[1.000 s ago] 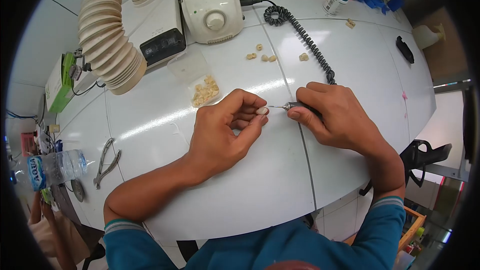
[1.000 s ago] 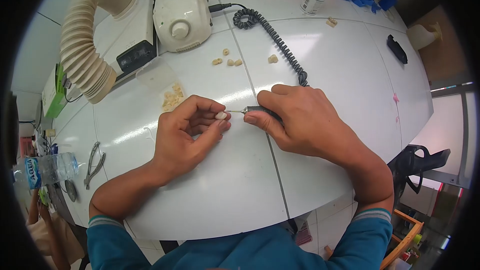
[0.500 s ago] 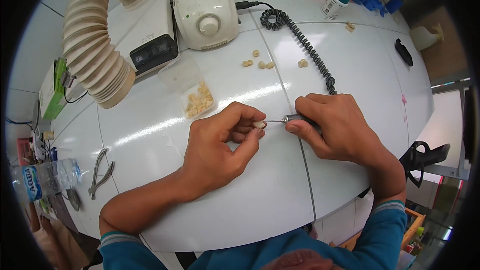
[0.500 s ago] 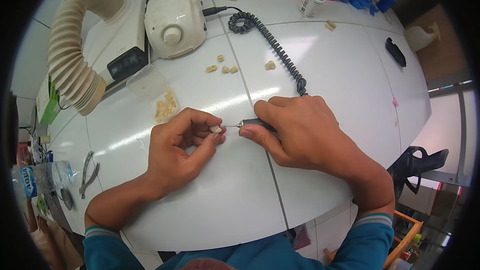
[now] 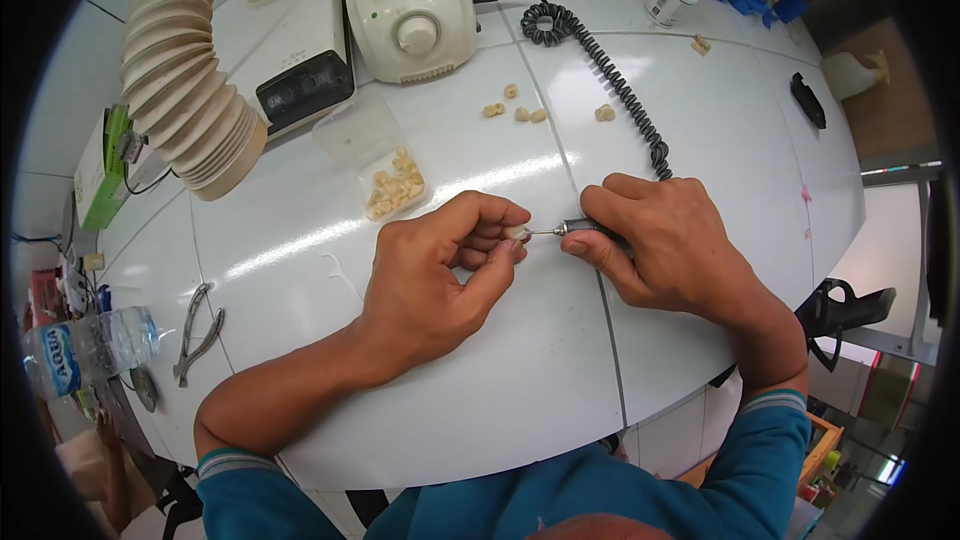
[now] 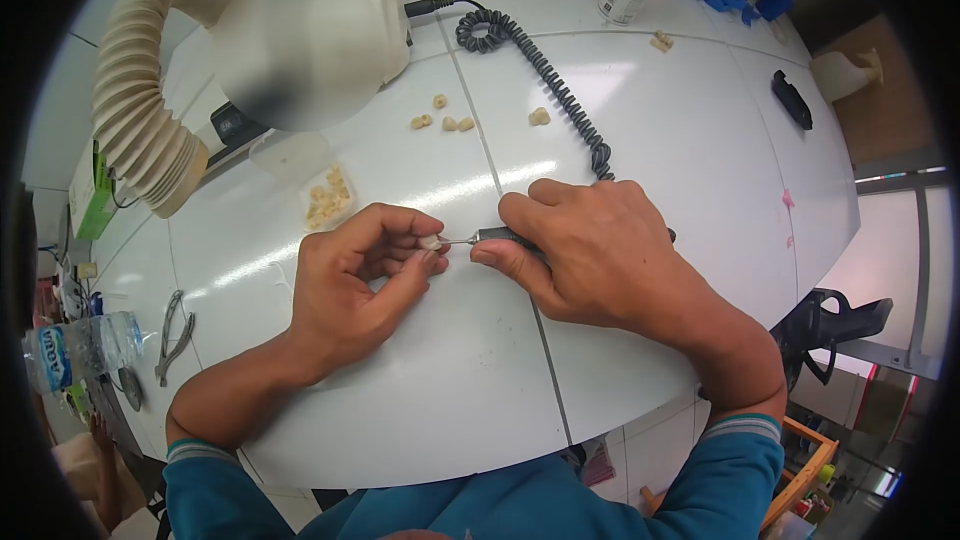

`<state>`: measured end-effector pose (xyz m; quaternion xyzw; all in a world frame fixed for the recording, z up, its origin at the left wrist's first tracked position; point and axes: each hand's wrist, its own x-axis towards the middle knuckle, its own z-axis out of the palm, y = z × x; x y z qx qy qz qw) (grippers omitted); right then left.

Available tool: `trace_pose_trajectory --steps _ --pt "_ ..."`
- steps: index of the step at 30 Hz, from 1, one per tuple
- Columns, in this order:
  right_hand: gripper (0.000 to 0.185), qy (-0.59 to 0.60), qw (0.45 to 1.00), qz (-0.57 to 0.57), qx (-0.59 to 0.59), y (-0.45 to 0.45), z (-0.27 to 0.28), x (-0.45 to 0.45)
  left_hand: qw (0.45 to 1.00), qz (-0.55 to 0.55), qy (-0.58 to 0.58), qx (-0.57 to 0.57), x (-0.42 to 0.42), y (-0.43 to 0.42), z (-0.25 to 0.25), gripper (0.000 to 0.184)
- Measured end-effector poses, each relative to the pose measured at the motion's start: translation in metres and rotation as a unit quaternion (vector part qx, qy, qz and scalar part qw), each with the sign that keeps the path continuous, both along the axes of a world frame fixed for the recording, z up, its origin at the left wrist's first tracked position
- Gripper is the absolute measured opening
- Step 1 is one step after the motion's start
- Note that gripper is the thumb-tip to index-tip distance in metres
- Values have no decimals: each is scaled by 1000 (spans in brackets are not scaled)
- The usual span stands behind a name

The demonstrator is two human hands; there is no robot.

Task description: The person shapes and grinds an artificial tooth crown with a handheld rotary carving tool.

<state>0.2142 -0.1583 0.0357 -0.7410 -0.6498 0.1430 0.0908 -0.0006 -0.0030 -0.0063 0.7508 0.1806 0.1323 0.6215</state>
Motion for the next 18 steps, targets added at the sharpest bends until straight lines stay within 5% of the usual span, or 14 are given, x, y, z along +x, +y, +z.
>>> trace_pose_trajectory --steps 18 --pt "46 -14 1000 2 -8 0 -1 -3 999 0 7 42 2 0 3 19"
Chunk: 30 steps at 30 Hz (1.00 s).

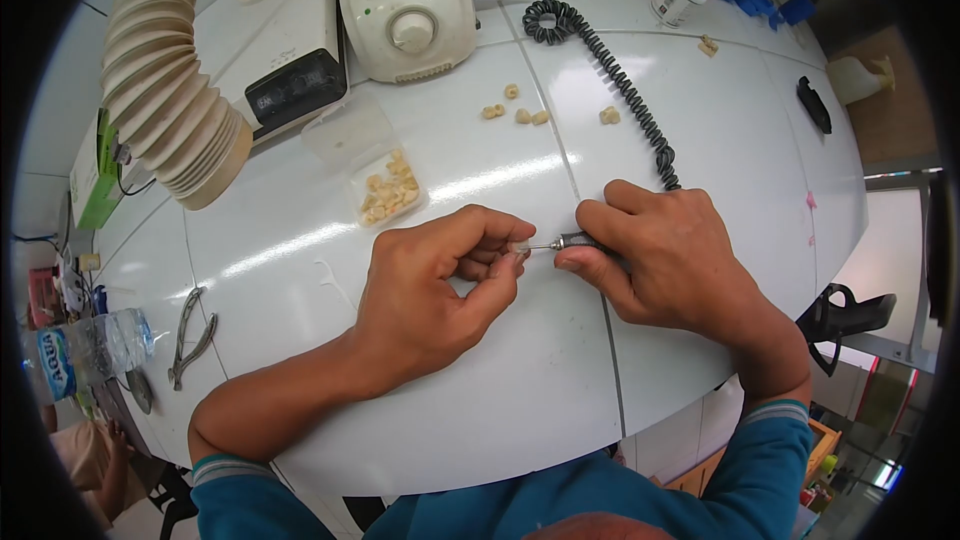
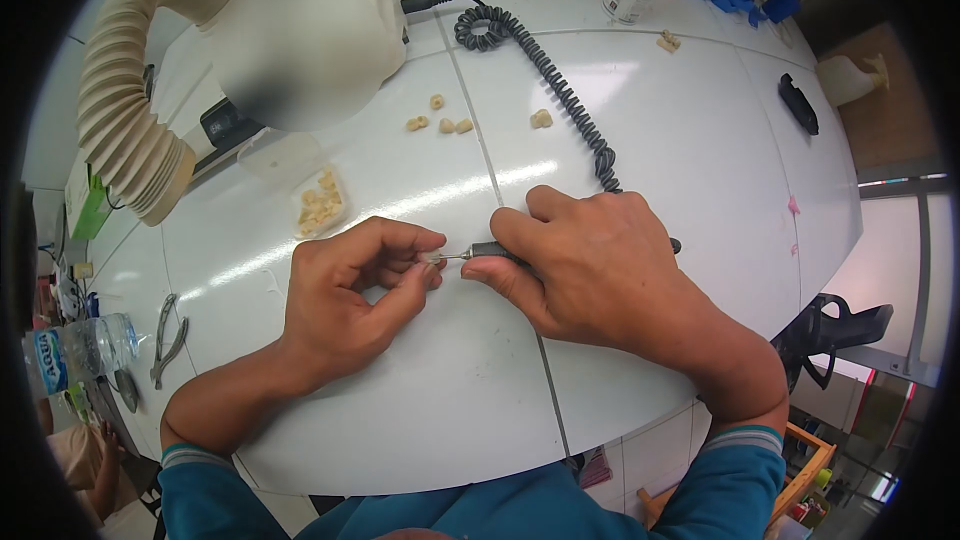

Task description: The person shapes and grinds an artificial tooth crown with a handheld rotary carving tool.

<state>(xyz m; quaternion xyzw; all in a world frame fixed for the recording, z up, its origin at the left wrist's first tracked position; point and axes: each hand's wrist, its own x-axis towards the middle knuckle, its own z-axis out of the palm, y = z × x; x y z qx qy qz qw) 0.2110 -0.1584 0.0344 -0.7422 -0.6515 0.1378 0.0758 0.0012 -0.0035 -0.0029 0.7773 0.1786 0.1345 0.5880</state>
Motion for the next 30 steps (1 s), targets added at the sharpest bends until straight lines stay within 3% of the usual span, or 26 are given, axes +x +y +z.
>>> trace_pose_trajectory --steps 30 --pt "46 4 1000 -2 1 0 1 3 1000 -2 3 14 -1 0 -1 20"
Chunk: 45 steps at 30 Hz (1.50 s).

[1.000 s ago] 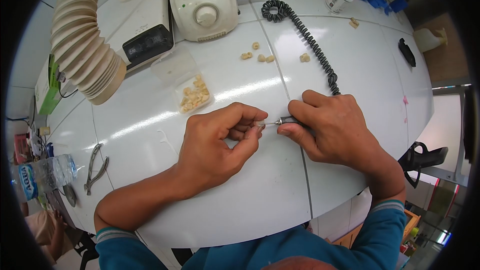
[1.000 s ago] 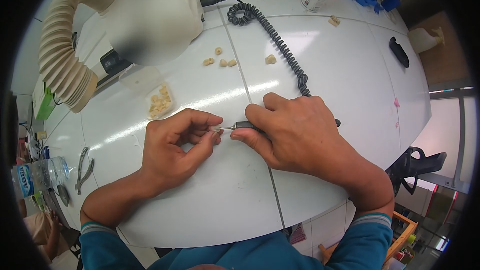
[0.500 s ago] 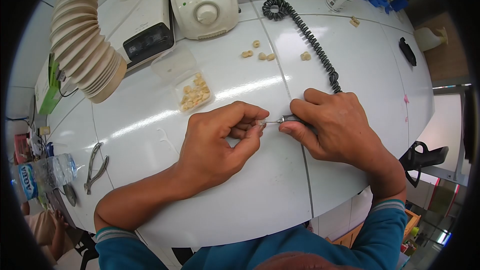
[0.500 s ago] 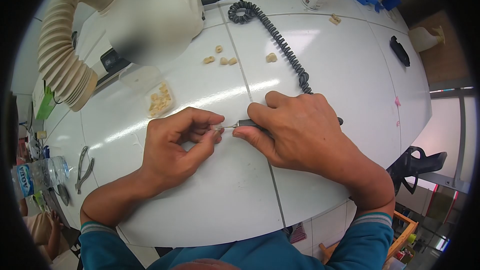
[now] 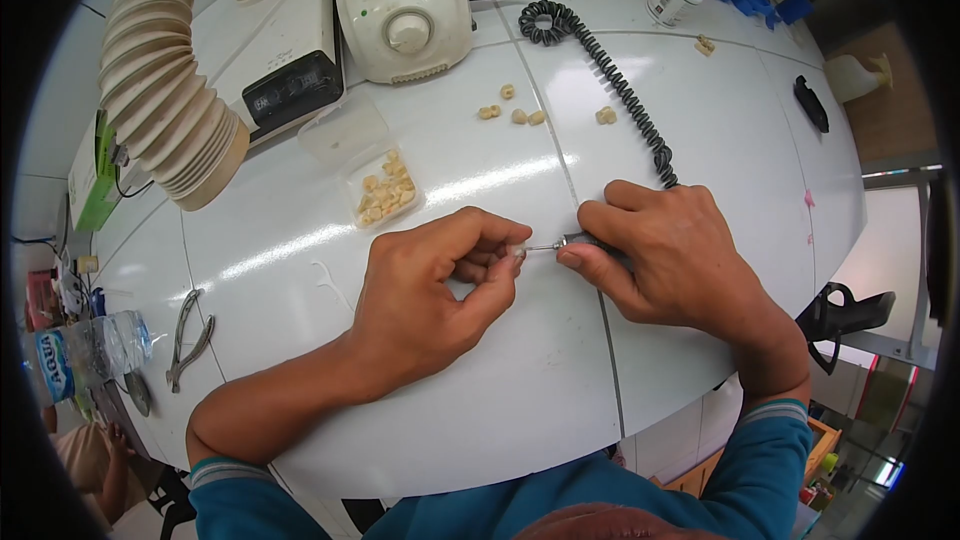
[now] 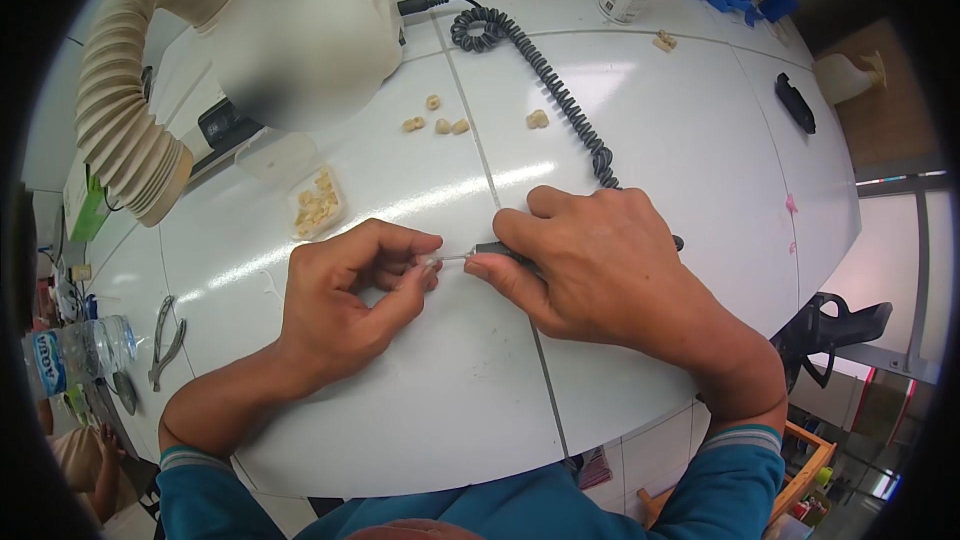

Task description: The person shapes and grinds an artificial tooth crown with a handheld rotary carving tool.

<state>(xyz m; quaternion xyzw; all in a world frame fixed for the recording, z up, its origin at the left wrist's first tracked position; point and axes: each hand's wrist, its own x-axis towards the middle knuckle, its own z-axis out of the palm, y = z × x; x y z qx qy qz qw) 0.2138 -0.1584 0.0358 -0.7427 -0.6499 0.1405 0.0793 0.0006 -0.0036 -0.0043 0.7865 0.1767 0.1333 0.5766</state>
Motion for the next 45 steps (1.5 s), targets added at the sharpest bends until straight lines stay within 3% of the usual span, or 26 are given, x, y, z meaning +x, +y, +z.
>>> trace_pose_trajectory --steps 45 --pt "49 -7 1000 0 -9 0 0 0 1000 1 11 -2 0 -1 1 19"
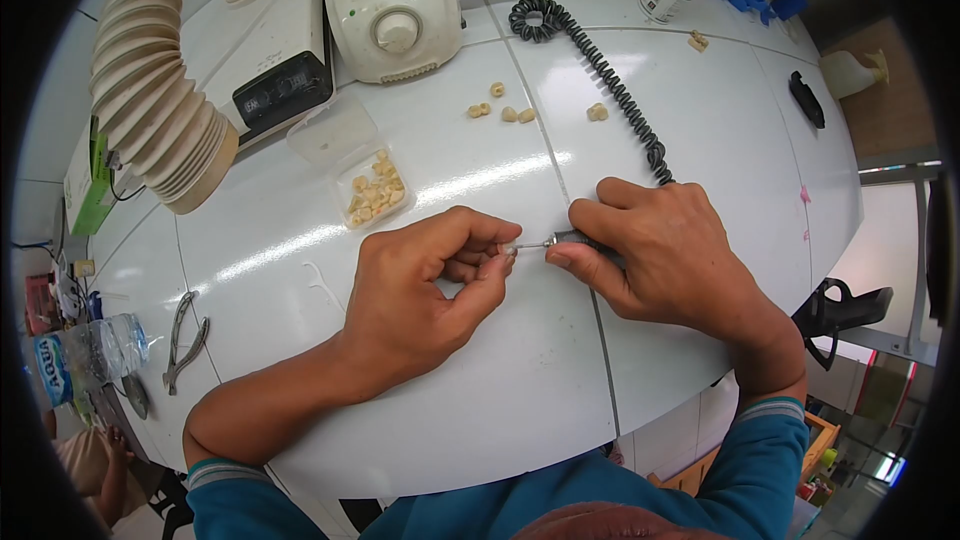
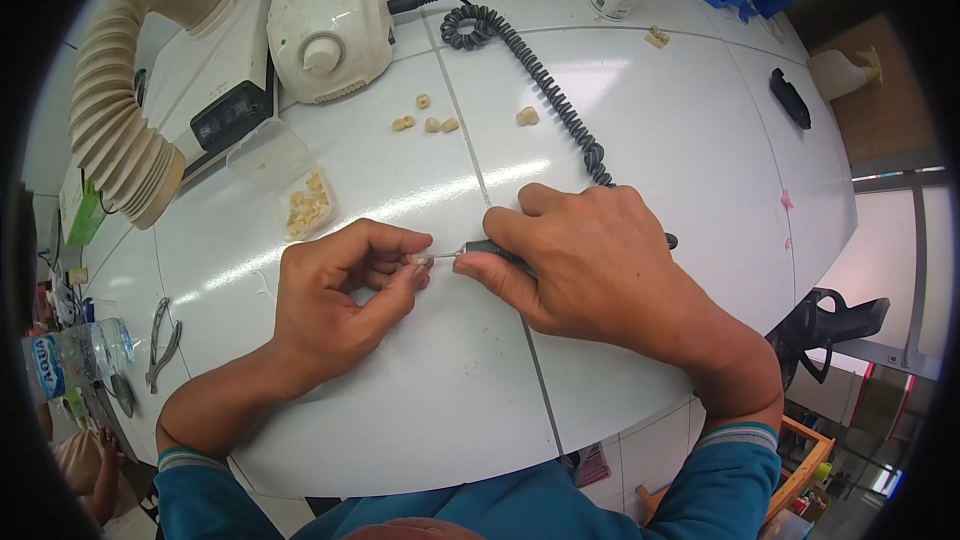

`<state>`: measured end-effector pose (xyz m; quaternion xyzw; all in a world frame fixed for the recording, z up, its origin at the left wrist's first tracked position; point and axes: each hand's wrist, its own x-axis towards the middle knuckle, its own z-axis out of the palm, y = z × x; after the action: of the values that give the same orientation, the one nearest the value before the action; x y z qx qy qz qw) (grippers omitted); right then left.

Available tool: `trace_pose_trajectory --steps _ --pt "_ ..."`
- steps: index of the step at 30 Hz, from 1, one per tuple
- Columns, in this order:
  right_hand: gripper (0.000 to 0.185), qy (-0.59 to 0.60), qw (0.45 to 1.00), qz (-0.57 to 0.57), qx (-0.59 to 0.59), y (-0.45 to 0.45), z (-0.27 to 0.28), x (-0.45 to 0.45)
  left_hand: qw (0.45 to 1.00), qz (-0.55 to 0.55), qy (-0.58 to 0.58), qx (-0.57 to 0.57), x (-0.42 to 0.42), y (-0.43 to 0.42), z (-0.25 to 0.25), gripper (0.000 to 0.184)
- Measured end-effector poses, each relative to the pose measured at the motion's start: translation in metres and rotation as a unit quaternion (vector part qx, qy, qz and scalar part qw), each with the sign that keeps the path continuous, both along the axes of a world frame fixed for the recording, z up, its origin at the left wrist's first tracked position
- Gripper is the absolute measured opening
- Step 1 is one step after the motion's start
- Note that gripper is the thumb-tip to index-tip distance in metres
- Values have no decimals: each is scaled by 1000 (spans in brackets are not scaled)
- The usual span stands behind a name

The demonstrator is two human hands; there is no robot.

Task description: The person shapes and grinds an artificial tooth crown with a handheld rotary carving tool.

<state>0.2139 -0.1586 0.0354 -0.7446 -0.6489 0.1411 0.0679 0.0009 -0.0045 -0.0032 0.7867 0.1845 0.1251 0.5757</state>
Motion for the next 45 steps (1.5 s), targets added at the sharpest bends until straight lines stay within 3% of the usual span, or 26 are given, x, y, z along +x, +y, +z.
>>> trace_pose_trajectory --steps 45 --pt "47 1 1000 5 7 -1 -1 0 1000 -3 -6 9 1 0 0 18"
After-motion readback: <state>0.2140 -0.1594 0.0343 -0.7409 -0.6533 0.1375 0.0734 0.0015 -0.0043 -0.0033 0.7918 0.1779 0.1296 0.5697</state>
